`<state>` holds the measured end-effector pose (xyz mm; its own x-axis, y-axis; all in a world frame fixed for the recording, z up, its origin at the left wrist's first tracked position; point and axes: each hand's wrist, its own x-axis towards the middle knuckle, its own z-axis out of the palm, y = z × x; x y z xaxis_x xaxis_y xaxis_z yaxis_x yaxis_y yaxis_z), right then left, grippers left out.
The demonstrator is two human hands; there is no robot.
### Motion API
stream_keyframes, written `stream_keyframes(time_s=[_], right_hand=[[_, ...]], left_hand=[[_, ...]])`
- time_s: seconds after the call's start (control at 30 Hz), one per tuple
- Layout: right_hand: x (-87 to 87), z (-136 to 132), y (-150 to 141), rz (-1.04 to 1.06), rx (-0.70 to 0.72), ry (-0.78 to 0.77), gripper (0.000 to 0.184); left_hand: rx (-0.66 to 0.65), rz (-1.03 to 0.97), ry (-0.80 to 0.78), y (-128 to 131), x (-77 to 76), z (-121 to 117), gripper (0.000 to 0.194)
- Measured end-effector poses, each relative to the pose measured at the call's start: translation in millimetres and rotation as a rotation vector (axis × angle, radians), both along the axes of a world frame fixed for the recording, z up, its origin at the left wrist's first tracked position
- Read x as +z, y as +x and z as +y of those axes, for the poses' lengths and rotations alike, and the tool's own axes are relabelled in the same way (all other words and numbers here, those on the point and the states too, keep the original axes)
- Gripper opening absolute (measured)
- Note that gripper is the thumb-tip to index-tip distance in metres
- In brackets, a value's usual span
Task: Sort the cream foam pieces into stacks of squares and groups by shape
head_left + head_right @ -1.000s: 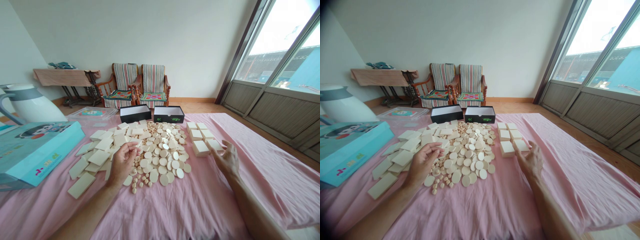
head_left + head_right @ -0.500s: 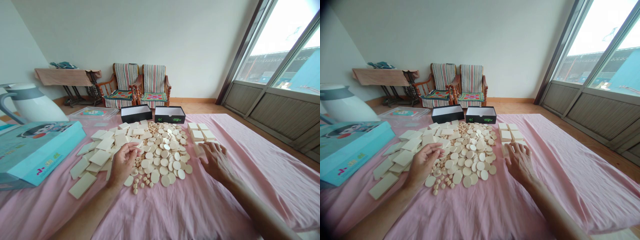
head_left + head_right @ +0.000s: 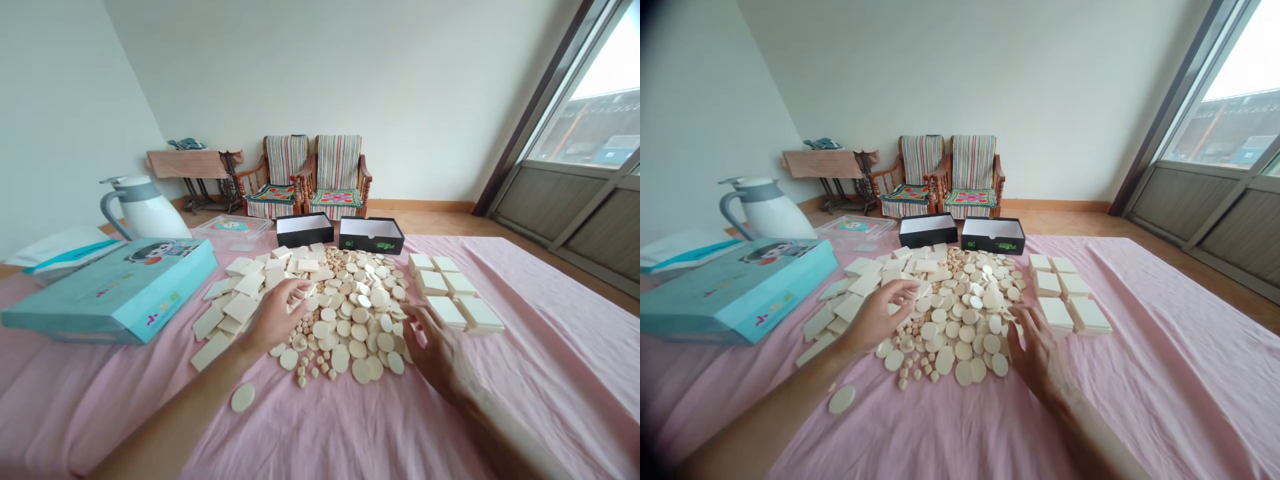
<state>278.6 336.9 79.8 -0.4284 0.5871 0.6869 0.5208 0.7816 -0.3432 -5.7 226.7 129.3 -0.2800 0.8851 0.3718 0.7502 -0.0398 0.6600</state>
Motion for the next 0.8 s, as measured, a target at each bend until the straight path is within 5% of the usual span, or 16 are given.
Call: stream_keyframes(time_s=[0.13, 0.27, 0.8], right_hand=[[-6.4, 4, 10, -0.006, -0.038, 0.032, 0.018], [-8.1, 6, 13, -0.040, -0.041, 0.036, 0.018], [-5.6, -1, 10, -0.042, 0.010, -0.011, 0.017]], left_hand=[[0.200, 0.349, -0.191, -57, 10.2, 19, 0.047], [0.242, 0.421, -0.306, -92, 9.2, 35, 0.053], [0.283, 0.457, -0.338, -99, -7.6, 38, 0.043]])
